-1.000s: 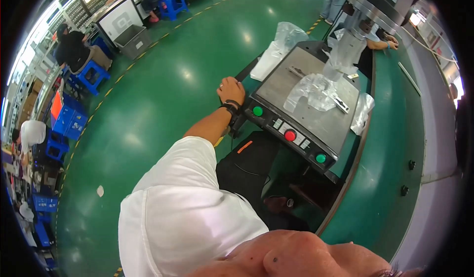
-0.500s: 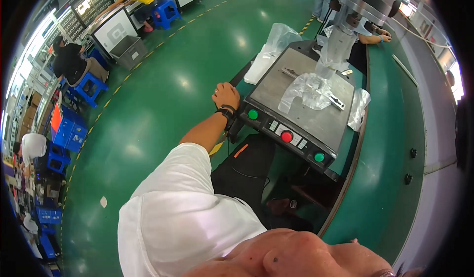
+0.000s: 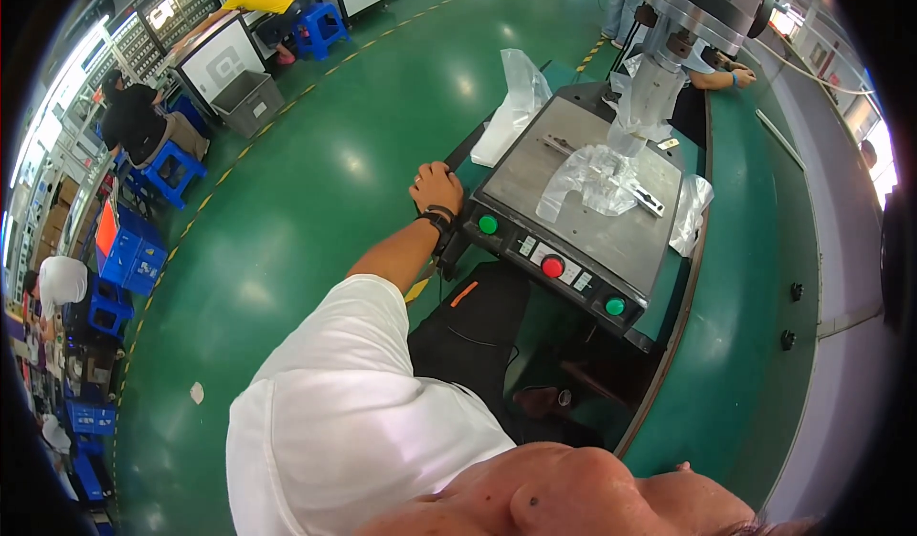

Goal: Assembling small electronic components using a manual press machine on a production line.

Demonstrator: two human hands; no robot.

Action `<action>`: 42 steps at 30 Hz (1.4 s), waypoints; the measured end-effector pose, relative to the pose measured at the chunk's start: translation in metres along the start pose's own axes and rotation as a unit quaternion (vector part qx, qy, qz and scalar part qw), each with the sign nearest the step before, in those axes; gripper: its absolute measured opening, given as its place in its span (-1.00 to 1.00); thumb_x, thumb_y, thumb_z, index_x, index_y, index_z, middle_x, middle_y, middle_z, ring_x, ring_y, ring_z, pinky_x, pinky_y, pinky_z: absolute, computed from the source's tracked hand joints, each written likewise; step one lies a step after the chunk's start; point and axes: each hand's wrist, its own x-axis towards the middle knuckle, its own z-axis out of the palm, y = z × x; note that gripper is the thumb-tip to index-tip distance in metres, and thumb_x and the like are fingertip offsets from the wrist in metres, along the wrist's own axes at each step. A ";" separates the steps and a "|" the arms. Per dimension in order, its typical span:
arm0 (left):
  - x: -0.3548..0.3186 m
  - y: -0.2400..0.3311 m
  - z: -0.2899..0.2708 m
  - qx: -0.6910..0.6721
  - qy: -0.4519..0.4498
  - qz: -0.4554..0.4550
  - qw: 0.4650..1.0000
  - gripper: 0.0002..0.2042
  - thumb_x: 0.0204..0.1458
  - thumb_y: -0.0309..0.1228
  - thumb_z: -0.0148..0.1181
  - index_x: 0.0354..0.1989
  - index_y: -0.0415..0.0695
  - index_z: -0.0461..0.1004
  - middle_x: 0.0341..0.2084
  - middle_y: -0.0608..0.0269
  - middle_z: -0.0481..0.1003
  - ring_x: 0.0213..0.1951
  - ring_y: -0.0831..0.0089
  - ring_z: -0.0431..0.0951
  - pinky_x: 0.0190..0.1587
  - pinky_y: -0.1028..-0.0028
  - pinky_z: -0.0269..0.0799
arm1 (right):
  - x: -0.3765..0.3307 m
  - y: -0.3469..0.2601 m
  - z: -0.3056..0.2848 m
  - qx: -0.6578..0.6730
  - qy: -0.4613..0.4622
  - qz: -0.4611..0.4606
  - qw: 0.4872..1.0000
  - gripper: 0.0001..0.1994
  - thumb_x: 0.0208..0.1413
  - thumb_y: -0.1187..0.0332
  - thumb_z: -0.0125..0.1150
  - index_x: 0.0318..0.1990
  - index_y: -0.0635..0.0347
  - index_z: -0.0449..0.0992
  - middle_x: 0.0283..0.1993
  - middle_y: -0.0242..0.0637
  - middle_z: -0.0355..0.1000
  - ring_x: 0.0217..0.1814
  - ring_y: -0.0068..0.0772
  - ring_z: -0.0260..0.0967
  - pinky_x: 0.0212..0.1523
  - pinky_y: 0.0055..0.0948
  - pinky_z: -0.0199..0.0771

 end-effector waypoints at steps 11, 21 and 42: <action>-0.002 0.004 0.001 0.005 0.020 0.000 1.000 -0.74 0.03 -0.27 0.15 -0.09 0.03 0.41 -0.09 0.17 0.38 0.04 0.12 0.41 0.04 0.07 0.24 | -0.013 -0.030 -0.002 -0.174 0.009 -0.061 0.983 -0.66 0.27 0.22 0.11 -0.42 0.35 0.44 -0.55 -0.36 0.28 -0.51 -0.51 0.12 -0.51 -0.45 0.18; -0.004 0.002 -0.003 0.009 0.024 0.007 1.000 -0.75 0.03 -0.27 0.15 -0.11 0.02 0.43 -0.11 0.18 0.38 0.01 0.14 0.42 0.03 0.08 0.23 | -0.018 -0.046 0.003 -0.196 0.011 -0.014 0.980 -0.64 0.27 0.19 0.11 -0.41 0.37 0.45 -0.53 -0.31 0.35 -0.50 -0.48 0.15 -0.49 -0.40 0.22; -0.002 0.003 -0.001 0.012 0.020 0.004 1.000 -0.76 0.03 -0.26 0.15 -0.12 0.05 0.42 -0.09 0.20 0.39 0.03 0.15 0.41 0.03 0.08 0.23 | -0.005 -0.011 0.005 -0.018 0.004 -0.018 1.000 -0.69 0.32 0.18 0.10 -0.47 0.07 0.32 -0.56 -0.61 0.09 -0.64 -0.81 -0.15 -0.66 -0.64 -0.23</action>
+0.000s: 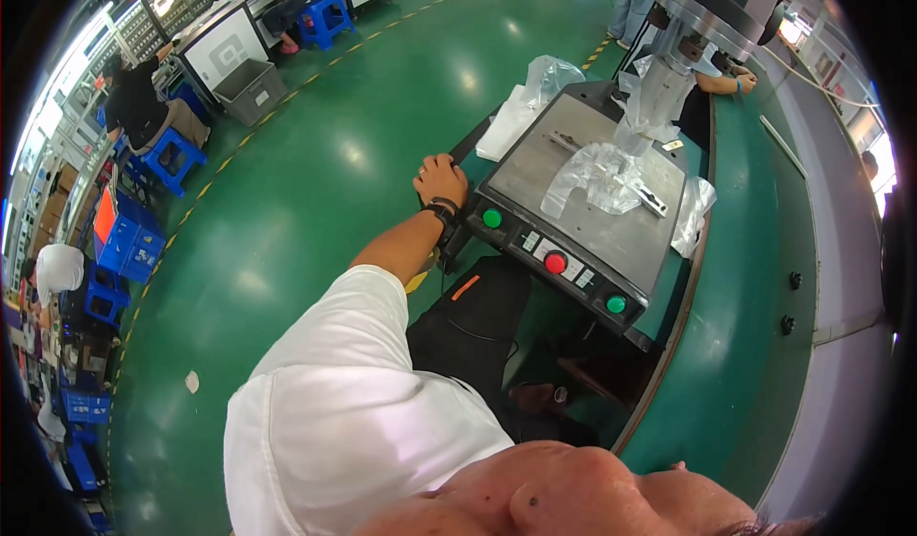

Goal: Assembling small electronic components using a manual press machine on a production line.

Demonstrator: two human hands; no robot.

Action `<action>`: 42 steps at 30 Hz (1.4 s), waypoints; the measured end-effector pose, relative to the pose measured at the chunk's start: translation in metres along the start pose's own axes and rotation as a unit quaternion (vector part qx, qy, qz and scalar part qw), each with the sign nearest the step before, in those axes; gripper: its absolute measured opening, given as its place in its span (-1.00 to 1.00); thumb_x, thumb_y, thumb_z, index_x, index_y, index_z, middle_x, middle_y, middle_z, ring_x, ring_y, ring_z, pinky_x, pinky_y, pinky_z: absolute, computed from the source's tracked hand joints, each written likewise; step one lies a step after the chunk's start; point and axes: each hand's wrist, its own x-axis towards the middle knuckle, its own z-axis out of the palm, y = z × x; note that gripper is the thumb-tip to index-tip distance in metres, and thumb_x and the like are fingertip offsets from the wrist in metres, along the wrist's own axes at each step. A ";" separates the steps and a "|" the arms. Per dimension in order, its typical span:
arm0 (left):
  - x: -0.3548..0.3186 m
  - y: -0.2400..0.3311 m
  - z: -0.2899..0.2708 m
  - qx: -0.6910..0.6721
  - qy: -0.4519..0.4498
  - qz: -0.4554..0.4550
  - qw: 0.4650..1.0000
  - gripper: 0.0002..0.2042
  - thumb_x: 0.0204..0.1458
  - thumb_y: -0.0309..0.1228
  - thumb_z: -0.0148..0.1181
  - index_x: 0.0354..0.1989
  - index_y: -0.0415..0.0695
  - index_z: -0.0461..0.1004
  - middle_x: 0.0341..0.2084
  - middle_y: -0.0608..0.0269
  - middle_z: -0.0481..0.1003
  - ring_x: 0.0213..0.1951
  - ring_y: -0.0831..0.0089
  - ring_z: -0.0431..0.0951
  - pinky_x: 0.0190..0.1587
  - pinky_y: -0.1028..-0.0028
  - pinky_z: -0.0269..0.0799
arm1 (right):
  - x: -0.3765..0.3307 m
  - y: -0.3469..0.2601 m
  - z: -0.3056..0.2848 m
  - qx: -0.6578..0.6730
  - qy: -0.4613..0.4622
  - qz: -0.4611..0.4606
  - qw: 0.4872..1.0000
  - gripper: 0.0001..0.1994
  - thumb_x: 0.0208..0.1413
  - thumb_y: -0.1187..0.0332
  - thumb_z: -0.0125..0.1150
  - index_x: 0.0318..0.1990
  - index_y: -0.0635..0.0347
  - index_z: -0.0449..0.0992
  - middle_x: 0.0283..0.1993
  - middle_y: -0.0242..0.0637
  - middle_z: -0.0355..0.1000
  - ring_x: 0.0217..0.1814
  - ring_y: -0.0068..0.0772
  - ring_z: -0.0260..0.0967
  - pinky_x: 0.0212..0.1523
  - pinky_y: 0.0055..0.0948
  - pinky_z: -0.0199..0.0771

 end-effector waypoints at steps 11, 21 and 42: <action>0.000 -0.001 0.001 0.000 0.009 0.000 1.000 -0.76 0.02 -0.28 0.16 -0.12 0.05 0.43 -0.10 0.19 0.39 0.03 0.14 0.42 0.03 0.08 0.23 | 0.001 0.001 0.001 0.004 0.000 -0.001 1.000 -0.68 0.32 0.17 0.10 -0.47 0.07 0.31 -0.56 -0.61 0.10 -0.63 -0.80 -0.14 -0.66 -0.65 -0.22; 0.000 0.000 0.001 -0.001 0.004 0.001 1.000 -0.77 0.02 -0.27 0.16 -0.13 0.05 0.43 -0.11 0.19 0.39 0.02 0.15 0.42 0.02 0.08 0.24 | 0.002 0.006 0.000 0.014 0.005 0.000 1.000 -0.69 0.33 0.19 0.09 -0.48 0.07 0.31 -0.55 -0.61 0.09 -0.63 -0.81 -0.16 -0.66 -0.64 -0.24; -0.001 0.000 0.001 0.005 0.011 0.003 1.000 -0.78 0.02 -0.26 0.16 -0.14 0.05 0.44 -0.13 0.21 0.40 0.00 0.17 0.43 0.00 0.10 0.26 | -0.003 -0.003 0.002 0.017 0.002 0.010 1.000 -0.69 0.32 0.18 0.11 -0.47 0.06 0.31 -0.57 -0.63 0.05 -0.64 -0.82 -0.18 -0.65 -0.64 -0.27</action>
